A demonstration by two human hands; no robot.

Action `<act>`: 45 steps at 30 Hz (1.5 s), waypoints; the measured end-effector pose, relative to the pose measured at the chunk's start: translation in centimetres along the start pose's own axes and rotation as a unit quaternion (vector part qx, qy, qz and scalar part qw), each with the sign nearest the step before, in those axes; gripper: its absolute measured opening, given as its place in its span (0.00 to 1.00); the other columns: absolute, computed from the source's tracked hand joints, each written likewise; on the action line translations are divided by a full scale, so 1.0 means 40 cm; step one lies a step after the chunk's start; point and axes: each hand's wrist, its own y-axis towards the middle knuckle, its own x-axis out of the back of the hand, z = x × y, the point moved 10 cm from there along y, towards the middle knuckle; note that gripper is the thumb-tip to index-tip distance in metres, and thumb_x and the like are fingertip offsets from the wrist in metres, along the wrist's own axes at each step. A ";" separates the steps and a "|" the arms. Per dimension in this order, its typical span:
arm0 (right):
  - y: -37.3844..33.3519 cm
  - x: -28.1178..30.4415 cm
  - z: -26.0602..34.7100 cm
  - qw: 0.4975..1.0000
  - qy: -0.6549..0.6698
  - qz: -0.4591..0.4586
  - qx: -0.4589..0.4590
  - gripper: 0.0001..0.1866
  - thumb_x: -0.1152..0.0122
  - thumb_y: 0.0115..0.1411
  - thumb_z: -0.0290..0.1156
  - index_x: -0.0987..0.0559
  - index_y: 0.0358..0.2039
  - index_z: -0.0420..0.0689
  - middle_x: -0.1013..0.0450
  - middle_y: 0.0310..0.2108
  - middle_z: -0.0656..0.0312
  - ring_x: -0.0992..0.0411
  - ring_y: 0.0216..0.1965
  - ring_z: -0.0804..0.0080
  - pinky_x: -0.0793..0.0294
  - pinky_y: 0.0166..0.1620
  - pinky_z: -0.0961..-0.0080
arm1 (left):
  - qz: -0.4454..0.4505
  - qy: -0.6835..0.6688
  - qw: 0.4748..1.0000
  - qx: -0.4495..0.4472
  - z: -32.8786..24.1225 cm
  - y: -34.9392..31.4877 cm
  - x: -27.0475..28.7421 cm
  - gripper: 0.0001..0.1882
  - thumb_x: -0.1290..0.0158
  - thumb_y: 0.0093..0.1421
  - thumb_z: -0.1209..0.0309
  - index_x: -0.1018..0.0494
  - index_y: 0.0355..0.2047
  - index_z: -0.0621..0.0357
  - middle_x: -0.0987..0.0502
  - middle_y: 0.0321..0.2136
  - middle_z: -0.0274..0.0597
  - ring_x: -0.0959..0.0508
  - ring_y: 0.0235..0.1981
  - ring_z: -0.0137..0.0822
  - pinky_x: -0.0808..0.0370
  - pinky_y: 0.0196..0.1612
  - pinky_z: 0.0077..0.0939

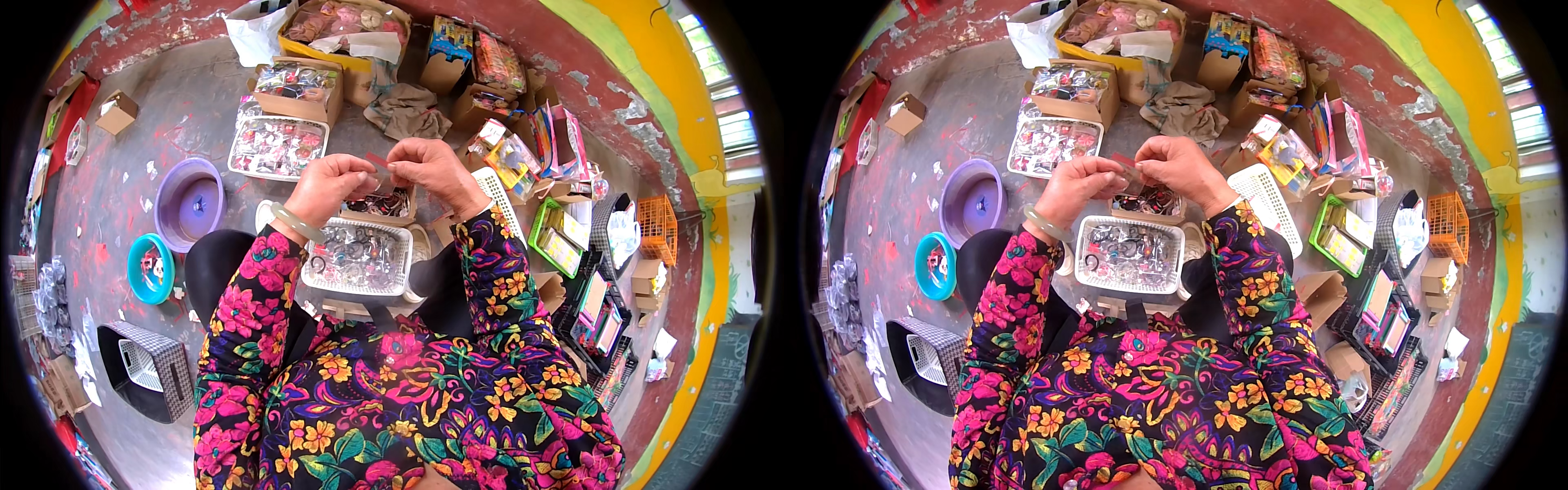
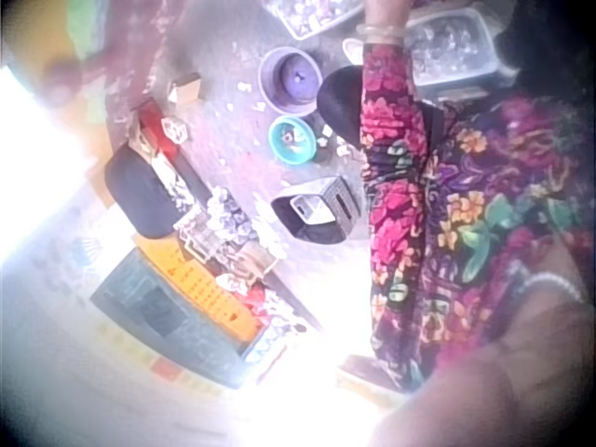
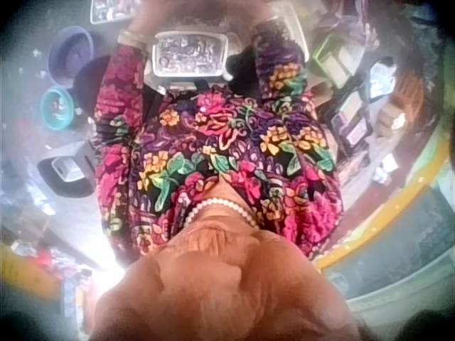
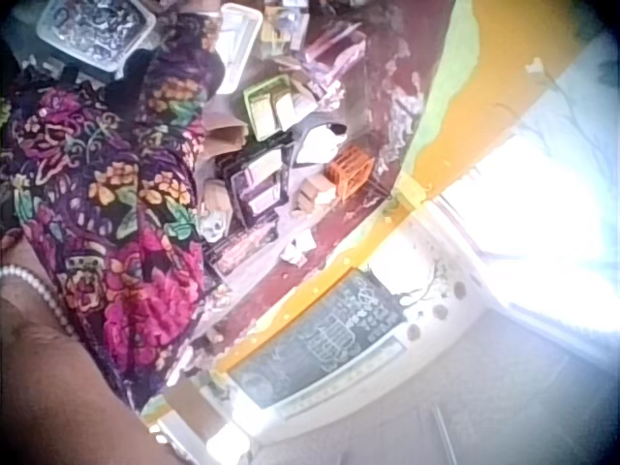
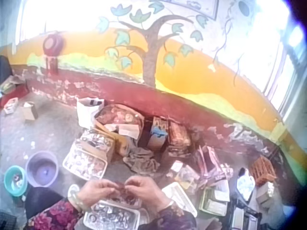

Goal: The person sits on the floor surrounded by boxes and baskets, picking up small hair accessories from a white tray. They place each item into a small clear plastic bag, seal the bag, and set it aside. The process is repeated for multiple items.

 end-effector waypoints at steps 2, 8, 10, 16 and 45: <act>-0.006 0.000 0.006 1.000 0.018 0.005 -0.001 0.07 0.43 0.54 0.28 0.25 0.29 0.38 0.29 0.22 0.67 0.32 0.24 0.83 0.33 0.29 0.85 | -0.002 0.004 1.000 -0.003 -0.008 -0.002 -0.003 0.10 0.53 0.58 0.77 0.29 0.39 0.68 0.23 0.33 0.43 0.23 0.32 0.28 0.26 0.39 0.20; 0.001 -0.038 -0.011 0.998 -0.026 0.048 -0.019 0.08 0.42 0.54 0.31 0.26 0.27 0.39 0.29 0.21 0.67 0.32 0.24 0.84 0.33 0.28 0.86 | 0.029 0.010 0.999 -0.016 -0.006 0.001 -0.016 0.09 0.52 0.57 0.78 0.28 0.38 0.68 0.24 0.31 0.40 0.24 0.31 0.26 0.27 0.37 0.18; 0.006 -0.018 -0.012 0.999 -0.041 0.015 -0.010 0.11 0.42 0.55 0.35 0.26 0.27 0.40 0.29 0.21 0.67 0.32 0.23 0.83 0.33 0.27 0.87 | 0.025 0.010 0.999 -0.017 0.008 0.007 -0.008 0.09 0.52 0.57 0.78 0.28 0.38 0.68 0.24 0.30 0.39 0.24 0.31 0.26 0.27 0.37 0.18; -0.015 0.039 -0.032 0.987 0.103 -0.072 -0.105 0.21 0.47 0.57 0.50 0.26 0.30 0.41 0.27 0.23 0.62 0.27 0.24 0.76 0.30 0.28 0.86 | -0.221 0.338 0.867 -0.291 -0.176 -0.073 0.019 0.07 0.51 0.54 0.78 0.25 0.33 0.63 0.23 0.28 0.45 0.22 0.33 0.41 0.27 0.36 0.25; 0.001 -0.045 -0.043 0.950 0.299 -0.043 -0.083 0.06 0.40 0.54 0.31 0.27 0.26 0.43 0.28 0.23 0.64 0.29 0.21 0.80 0.28 0.26 0.86 | -0.181 0.448 0.775 -0.408 -0.203 -0.106 -0.064 0.22 0.53 0.50 0.84 0.34 0.48 0.63 0.26 0.42 0.46 0.27 0.44 0.44 0.31 0.47 0.31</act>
